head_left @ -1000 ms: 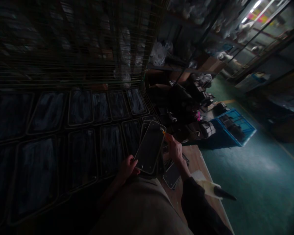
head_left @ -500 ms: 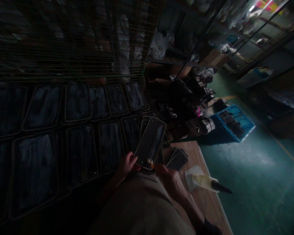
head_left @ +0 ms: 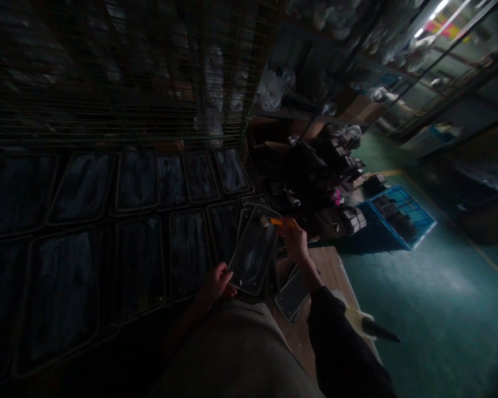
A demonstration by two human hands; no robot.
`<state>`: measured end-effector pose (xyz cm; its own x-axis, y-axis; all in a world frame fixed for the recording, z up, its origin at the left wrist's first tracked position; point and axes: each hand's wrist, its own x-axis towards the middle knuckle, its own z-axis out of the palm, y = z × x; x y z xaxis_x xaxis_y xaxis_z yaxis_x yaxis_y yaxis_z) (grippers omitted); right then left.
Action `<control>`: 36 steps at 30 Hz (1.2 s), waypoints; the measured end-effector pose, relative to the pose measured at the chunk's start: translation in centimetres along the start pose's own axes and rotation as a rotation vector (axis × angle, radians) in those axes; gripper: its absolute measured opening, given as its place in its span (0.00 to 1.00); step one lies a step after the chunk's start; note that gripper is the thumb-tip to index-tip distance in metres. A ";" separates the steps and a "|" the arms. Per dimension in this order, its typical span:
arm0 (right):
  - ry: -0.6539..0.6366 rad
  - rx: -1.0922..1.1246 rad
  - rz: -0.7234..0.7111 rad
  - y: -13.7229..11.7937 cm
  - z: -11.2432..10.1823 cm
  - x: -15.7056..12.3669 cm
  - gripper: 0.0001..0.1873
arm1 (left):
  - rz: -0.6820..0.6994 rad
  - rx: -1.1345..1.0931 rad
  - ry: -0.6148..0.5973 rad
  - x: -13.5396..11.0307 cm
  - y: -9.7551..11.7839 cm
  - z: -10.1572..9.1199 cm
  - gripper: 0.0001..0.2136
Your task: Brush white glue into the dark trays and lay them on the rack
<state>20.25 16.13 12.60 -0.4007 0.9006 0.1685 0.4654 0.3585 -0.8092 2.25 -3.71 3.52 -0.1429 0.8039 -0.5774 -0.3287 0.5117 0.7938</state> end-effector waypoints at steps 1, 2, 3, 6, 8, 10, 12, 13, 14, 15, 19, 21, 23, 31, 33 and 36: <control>0.009 -0.071 -0.036 -0.2 0.1 0.6 0.18 | 0.004 -0.005 -0.003 0.0 0.0 0.0 0.17; 0.004 -0.141 -0.073 -0.3 0.3 1.0 0.17 | 0.006 -0.010 -0.005 0.0 0.0 0.0 0.16; -0.012 -0.207 -0.109 -0.5 0.6 1.3 0.17 | 0.005 -0.012 -0.003 0.0 0.0 0.0 0.16; -0.108 -0.339 -0.189 -0.9 1.8 1.0 0.16 | -0.020 -0.015 0.009 0.0 0.0 0.0 0.15; -0.194 -0.376 -0.228 -1.3 2.7 -0.4 0.14 | -0.037 -0.016 0.012 -0.1 0.1 0.0 0.14; -0.279 -0.372 -0.263 -1.8 3.3 -2.5 0.14 | -0.041 -0.028 0.007 -0.2 0.3 0.0 0.14; -0.356 -0.341 -0.281 -2.6 3.4 -5.1 0.14 | -0.035 -0.044 -0.004 -0.3 0.3 0.0 0.13; -0.388 -0.320 -0.278 -3.0 3.4 -6.4 0.15 | -0.029 -0.047 -0.010 -0.3 0.2 -0.1 0.13; -0.416 -0.294 -0.264 -3.4 3.3 -7.7 0.15 | -0.027 -0.047 -0.014 -0.3 0.2 -0.1 0.13; -0.441 -0.261 -0.241 -3.8 3.2 -8.9 0.15 | -0.029 -0.043 -0.016 -0.2 0.1 -0.2 0.12; -0.498 -0.089 -0.097 -4.9 2.8 -12.5 0.14 | -0.055 -0.042 -0.021 -0.1 -0.1 -0.3 0.12; -0.490 0.023 -0.004 -5.0 2.7 -13.3 0.14 | -0.046 -0.041 -0.035 -0.3 -0.1 -0.4 0.12; -0.482 0.157 0.096 -4.6 2.5 -13.3 0.15 | -0.035 -0.021 -0.050 -0.5 0.1 -0.5 0.12; -0.121 0.220 0.158 0.0 -0.1 -5.1 0.19 | -0.041 0.104 0.006 0.0 0.0 -0.3 0.12; -0.002 0.115 0.083 0.7 -0.7 -2.9 0.17 | -0.034 0.107 0.004 0.3 -0.2 -0.3 0.13; 0.046 -0.086 -0.068 1.1 -0.8 -0.6 0.15 | -0.007 0.098 -0.005 0.3 -0.3 -0.2 0.14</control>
<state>21.65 16.17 12.05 -0.3980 0.8831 0.2486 0.5050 0.4371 -0.7443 2.13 -3.72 3.04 -0.1363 0.8017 -0.5819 -0.2369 0.5440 0.8050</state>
